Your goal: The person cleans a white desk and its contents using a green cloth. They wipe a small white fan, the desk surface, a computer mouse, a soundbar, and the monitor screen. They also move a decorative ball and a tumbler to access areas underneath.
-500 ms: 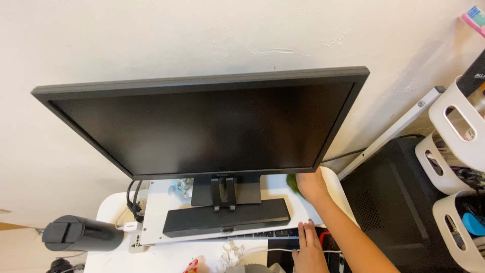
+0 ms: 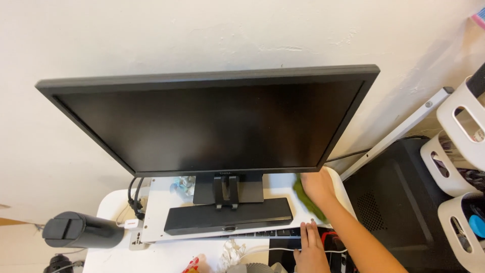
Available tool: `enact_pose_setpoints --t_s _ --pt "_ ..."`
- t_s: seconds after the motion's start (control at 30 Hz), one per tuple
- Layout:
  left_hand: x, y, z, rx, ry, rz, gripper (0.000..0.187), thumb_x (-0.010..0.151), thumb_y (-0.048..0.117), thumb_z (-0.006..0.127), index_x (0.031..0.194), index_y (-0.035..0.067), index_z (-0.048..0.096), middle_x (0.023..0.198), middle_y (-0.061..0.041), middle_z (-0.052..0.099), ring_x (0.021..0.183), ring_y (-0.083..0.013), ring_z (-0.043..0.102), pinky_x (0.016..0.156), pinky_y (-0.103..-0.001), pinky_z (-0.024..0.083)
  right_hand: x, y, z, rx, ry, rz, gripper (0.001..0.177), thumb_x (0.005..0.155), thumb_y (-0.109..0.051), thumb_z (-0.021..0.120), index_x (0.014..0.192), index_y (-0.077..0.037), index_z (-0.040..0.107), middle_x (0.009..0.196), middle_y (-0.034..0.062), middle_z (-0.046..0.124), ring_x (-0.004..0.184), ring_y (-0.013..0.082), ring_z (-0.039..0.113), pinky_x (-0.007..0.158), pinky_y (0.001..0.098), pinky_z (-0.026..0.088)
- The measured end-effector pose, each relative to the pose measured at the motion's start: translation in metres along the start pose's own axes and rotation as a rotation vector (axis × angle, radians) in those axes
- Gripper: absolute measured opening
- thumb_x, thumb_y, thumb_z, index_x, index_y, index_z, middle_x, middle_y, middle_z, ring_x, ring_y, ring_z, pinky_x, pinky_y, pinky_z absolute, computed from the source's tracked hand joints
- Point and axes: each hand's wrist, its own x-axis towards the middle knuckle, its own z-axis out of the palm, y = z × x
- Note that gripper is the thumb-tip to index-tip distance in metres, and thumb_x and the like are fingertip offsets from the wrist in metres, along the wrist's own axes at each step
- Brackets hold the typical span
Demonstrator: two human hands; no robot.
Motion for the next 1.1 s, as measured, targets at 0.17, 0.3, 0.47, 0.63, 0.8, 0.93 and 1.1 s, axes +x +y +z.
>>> enact_pose_setpoints --t_s 0.17,0.3,0.47,0.63,0.8,0.93,1.1 --pt "-0.007 -0.001 -0.021 0.002 -0.068 -0.01 0.064 0.095 0.002 0.036 0.147 0.006 -0.001 0.151 -0.004 -0.001 0.138 -0.0189 -0.008 0.075 -0.044 0.044 0.026 0.025 0.031 -0.188 0.031 -0.265 0.014 0.071 -0.005 0.034 0.076 -0.008 0.047 0.083 0.013 0.058 0.077 0.0322 0.05 0.068 0.0431 0.039" --pt "-0.009 -0.001 -0.031 -0.104 -0.172 -0.048 0.057 0.097 0.013 0.035 0.147 0.01 0.007 0.146 0.0 0.003 0.133 -0.0172 0.007 0.088 -0.047 0.037 0.017 0.076 0.052 -0.423 0.105 -0.613 0.031 0.069 0.005 0.044 0.088 -0.01 0.064 0.102 0.0072 0.061 0.091 0.0304 0.055 0.076 0.0441 0.045" --pt "-0.007 0.0 -0.008 -0.075 -0.079 -0.06 0.041 0.097 0.016 0.037 0.137 0.009 0.029 0.144 -0.001 0.007 0.135 -0.0176 0.006 0.081 -0.048 0.039 -0.042 0.077 0.01 -0.207 -0.28 -0.345 0.029 0.072 -0.005 0.038 0.08 -0.016 0.064 0.087 -0.0005 0.064 0.084 0.0172 0.056 0.063 0.0342 0.048" --pt "-0.015 0.007 -0.035 -0.023 -0.173 -0.073 0.029 0.1 0.018 0.037 0.125 0.007 0.046 0.151 -0.005 0.004 0.14 -0.0209 -0.009 0.086 -0.049 0.038 -0.003 0.079 -0.019 0.086 -0.68 -0.061 0.048 0.095 -0.023 0.018 0.085 -0.012 0.064 0.077 0.0024 0.06 0.07 0.0133 0.054 0.071 0.0295 0.049" --pt "-0.012 0.005 -0.021 0.105 -0.094 -0.026 0.061 0.097 0.003 0.033 0.146 0.002 -0.003 0.153 -0.005 -0.008 0.138 -0.0223 -0.009 0.074 -0.043 0.043 -0.004 0.01 -0.027 0.101 -0.136 -0.336 0.047 0.074 -0.025 0.066 0.119 -0.016 0.055 0.124 0.0061 0.054 0.113 0.0257 0.05 0.099 0.0397 0.037" --pt "0.0 0.001 0.01 0.106 -0.007 -0.044 0.059 0.095 0.003 0.032 0.146 0.004 0.002 0.152 -0.002 -0.005 0.137 -0.021 -0.009 0.073 -0.044 0.043 0.034 0.055 0.065 -0.312 -0.084 -0.384 0.054 0.083 -0.052 0.055 0.116 -0.008 0.054 0.122 0.0172 0.053 0.112 0.0351 0.049 0.094 0.0423 0.04" --pt "-0.003 0.001 0.002 0.098 -0.055 -0.056 0.06 0.096 0.009 0.037 0.147 0.007 0.004 0.152 -0.001 -0.007 0.137 -0.0189 -0.011 0.073 -0.043 0.042 0.021 0.039 0.074 0.015 -0.194 -0.708 0.045 0.078 0.002 0.049 0.117 -0.019 0.058 0.116 0.0083 0.059 0.099 0.0307 0.055 0.08 0.0389 0.044"
